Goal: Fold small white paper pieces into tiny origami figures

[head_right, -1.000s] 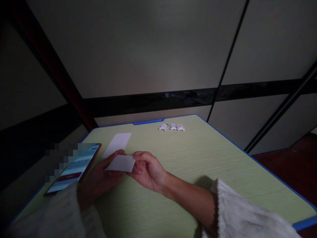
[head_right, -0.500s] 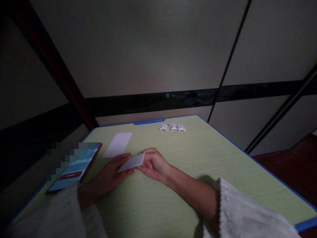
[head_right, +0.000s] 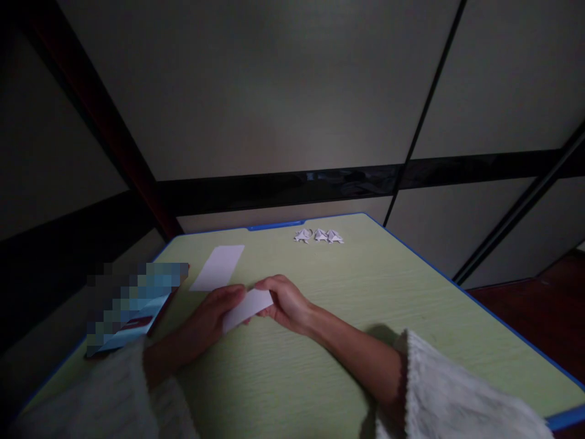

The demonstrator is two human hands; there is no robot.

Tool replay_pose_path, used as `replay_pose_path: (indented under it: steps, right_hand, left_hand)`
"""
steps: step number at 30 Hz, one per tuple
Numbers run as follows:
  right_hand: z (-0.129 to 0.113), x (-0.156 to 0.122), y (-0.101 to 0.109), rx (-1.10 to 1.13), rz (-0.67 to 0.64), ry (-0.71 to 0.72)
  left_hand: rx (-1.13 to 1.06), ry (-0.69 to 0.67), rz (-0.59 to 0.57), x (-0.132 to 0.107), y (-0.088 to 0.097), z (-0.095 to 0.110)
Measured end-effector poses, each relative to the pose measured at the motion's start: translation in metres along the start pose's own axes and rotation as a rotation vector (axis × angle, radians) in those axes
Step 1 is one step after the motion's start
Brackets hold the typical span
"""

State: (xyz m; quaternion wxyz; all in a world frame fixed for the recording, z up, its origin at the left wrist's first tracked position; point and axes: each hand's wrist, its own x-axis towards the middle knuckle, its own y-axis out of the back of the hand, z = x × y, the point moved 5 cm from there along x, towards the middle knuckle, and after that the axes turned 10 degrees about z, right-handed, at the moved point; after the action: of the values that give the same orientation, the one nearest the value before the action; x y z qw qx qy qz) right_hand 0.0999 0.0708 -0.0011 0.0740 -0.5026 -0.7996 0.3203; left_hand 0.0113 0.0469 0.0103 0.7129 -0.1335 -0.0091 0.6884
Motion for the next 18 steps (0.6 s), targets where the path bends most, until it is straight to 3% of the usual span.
replay_pose_path:
  steps: [5, 8, 12, 15, 18]
  right_hand:
    - [-0.005, -0.003, 0.001, -0.43, -0.107, 0.097]
    - [-0.004, -0.005, 0.0, -0.545, -0.119, 0.173]
    - [-0.004, -0.004, -0.003, -0.304, -0.046, 0.213]
    - [-0.017, -0.002, -0.001, -0.062, 0.0, 0.28]
    - [-0.03, 0.001, 0.004, -0.074, -0.007, 0.362]
  left_hand:
    - [0.252, -0.043, -0.231, 0.002, -0.004, -0.011]
    - [0.322, -0.097, -0.271, -0.001, -0.007, -0.003]
    - [0.178, -0.08, -0.101, -0.004, -0.004, 0.009]
    - [0.054, -0.001, 0.076, -0.007, 0.001, 0.008]
    - [0.032, 0.046, 0.179, -0.006, 0.006, 0.001]
